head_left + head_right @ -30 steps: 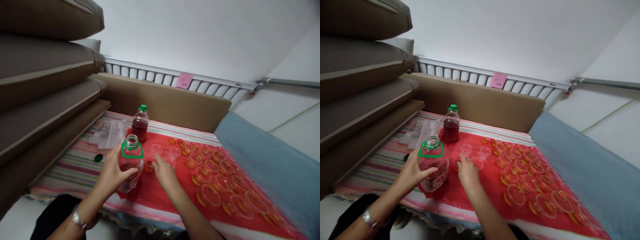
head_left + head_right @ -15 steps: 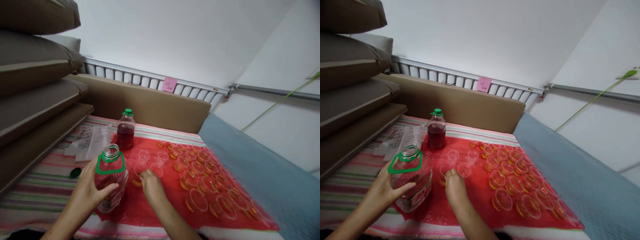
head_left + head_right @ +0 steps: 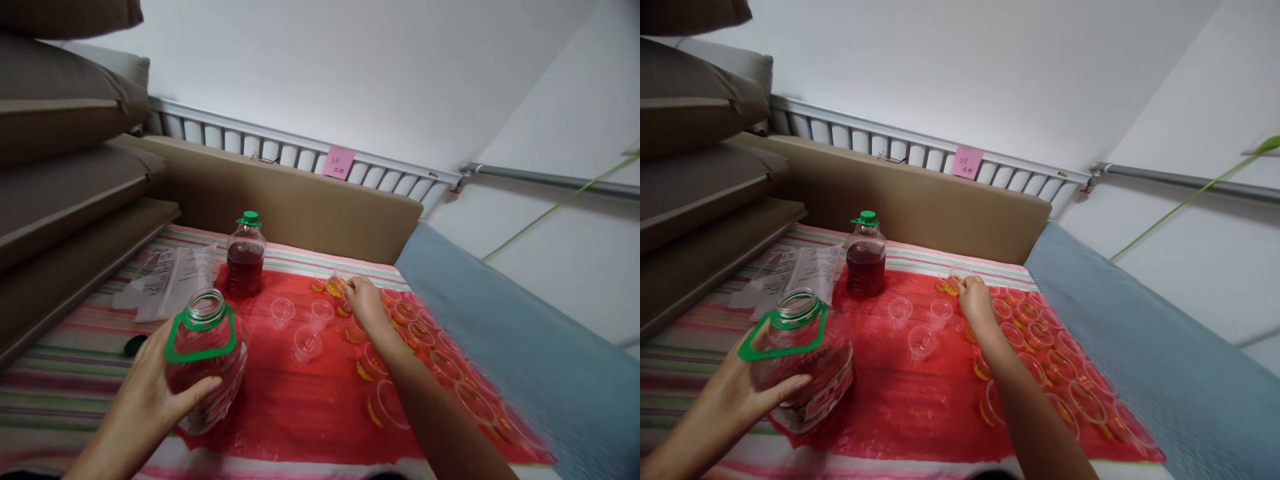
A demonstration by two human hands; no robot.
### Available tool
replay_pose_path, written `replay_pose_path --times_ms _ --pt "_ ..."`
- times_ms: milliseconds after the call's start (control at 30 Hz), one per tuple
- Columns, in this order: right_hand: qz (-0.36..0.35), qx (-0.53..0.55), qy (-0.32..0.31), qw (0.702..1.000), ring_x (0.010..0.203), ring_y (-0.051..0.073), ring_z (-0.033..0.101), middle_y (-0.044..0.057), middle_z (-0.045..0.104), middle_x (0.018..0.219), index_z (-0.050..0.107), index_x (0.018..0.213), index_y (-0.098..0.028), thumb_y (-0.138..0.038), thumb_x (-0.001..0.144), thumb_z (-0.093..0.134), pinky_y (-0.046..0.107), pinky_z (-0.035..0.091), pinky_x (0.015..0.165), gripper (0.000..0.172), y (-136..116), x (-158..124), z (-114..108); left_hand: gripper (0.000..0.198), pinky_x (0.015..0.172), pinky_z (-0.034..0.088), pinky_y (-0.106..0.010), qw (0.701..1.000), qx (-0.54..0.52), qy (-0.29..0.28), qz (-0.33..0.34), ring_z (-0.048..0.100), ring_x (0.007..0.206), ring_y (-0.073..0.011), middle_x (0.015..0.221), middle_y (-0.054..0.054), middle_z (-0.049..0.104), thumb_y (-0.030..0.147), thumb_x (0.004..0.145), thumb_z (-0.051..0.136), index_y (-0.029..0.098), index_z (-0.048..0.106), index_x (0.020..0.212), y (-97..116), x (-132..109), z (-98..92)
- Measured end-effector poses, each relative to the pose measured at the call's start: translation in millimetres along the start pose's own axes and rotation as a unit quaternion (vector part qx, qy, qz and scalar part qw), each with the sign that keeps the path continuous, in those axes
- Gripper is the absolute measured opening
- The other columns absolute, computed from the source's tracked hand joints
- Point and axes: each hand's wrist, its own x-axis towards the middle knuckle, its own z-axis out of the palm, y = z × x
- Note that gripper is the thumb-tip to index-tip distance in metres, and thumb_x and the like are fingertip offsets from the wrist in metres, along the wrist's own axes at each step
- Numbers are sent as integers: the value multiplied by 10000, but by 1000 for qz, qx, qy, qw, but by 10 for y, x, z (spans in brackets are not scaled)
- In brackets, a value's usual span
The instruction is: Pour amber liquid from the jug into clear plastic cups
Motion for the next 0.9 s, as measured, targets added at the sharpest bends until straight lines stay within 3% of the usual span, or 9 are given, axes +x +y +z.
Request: replay_pose_path --times_ms 167,400,667,900 --pt "38 -19 -26 999 828 187 614 130 693 918 699 843 -111 -191 856 500 243 396 729 216 89 229 436 718 996 428 -581 999 42 -8 3 518 1212 -368 1318 -110 552 562 650 710 271 480 1265 -71 -42 12" --pt "88 -46 -84 991 775 178 647 137 715 879 717 882 -81 -121 856 472 226 404 673 250 182 254 866 714 919 487 -609 998 65 3 23 557 1157 -396 1262 -121 596 594 637 698 266 508 1242 7 -14 -24" --pt "121 -71 -125 982 859 217 674 200 707 951 706 963 -29 -119 881 464 240 431 701 271 193 195 1072 702 912 498 -626 998 56 -12 -4 558 1145 -406 1261 -103 610 584 626 706 278 532 1234 53 -18 -59" --pt "99 -61 -149 982 917 220 663 178 713 961 713 954 -64 -230 933 439 249 441 763 322 166 189 1051 741 928 472 -643 999 40 -13 -2 557 1156 -390 1282 -122 583 562 646 714 304 450 1288 42 -11 -28"
